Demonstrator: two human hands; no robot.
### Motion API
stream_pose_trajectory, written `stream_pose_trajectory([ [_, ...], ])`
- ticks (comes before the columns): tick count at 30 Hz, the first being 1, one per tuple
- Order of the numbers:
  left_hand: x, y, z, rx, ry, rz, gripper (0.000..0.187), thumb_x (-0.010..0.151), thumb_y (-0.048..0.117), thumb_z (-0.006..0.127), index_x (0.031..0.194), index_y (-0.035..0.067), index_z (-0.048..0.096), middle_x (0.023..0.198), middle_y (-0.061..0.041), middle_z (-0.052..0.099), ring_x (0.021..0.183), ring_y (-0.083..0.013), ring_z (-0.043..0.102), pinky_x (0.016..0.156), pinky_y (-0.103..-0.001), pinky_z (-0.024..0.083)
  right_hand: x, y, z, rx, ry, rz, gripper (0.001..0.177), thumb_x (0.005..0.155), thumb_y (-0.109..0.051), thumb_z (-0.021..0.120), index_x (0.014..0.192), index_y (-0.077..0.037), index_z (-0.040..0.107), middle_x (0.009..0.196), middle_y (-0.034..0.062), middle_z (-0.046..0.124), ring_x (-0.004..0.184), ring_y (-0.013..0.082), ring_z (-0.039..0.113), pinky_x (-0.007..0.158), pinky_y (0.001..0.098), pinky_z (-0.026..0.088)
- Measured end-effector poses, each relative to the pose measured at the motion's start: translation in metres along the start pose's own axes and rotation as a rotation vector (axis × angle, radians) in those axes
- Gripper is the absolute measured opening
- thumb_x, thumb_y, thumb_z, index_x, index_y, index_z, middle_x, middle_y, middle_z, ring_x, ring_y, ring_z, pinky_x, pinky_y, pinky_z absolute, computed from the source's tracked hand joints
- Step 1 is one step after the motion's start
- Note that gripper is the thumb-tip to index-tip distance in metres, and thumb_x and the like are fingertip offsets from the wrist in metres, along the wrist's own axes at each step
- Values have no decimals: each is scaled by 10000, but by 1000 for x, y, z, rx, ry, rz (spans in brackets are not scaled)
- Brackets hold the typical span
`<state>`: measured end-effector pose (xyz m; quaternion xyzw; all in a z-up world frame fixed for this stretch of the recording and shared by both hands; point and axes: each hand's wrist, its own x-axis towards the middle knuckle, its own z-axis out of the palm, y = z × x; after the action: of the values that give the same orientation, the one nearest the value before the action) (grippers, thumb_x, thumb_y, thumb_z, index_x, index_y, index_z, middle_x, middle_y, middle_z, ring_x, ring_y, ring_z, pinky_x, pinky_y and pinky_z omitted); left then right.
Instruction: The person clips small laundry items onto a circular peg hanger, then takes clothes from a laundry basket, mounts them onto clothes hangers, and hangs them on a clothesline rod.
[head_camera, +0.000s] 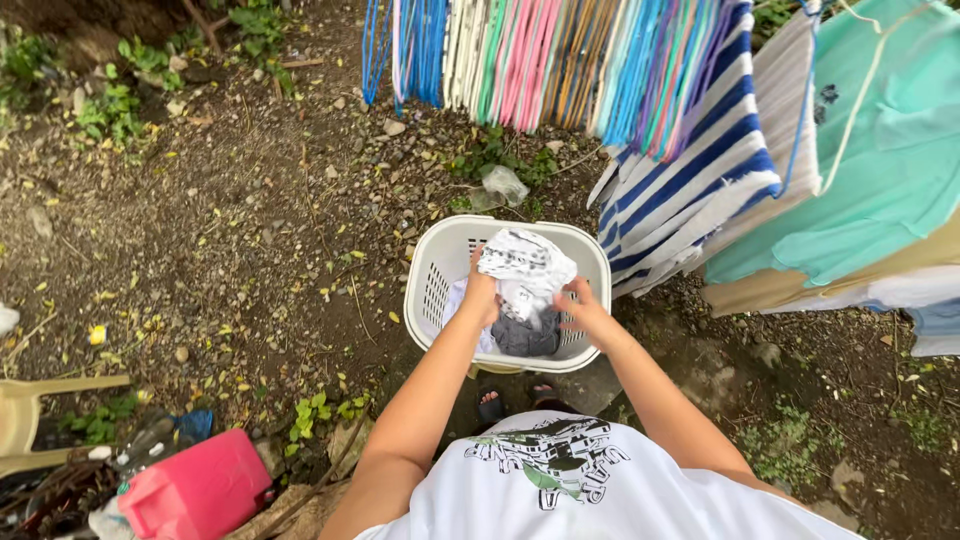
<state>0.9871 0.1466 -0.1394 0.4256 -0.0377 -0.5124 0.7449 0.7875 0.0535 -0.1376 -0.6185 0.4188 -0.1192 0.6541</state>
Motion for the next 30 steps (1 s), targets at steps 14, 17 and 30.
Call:
stream_pose_trajectory([
  [14,14,57,-24,105,139,289,333,960,95,491,1242,32,658,1154,-91,709,1021,-197,704,836,-338,587,39,-40,-118,-131,192,-451,266,975,-194,707,1182,-28,687,990,16,722,887,115,646,802,288,543],
  [17,-2,96,-14,-1,77,333,275,957,94,526,1177,0,662,1129,-127,718,995,-234,726,852,-375,612,54,-42,-165,-178,296,-541,232,1055,-230,643,1130,-21,710,971,7,715,887,110,615,811,269,514],
  [30,-26,105,111,17,-521,-24,297,1070,149,578,1229,-101,584,1193,-245,691,1082,-345,712,985,-480,591,-7,-127,-116,-309,-59,-816,271,980,-117,695,1226,-4,678,1360,131,625,1265,208,601,1012,354,508],
])
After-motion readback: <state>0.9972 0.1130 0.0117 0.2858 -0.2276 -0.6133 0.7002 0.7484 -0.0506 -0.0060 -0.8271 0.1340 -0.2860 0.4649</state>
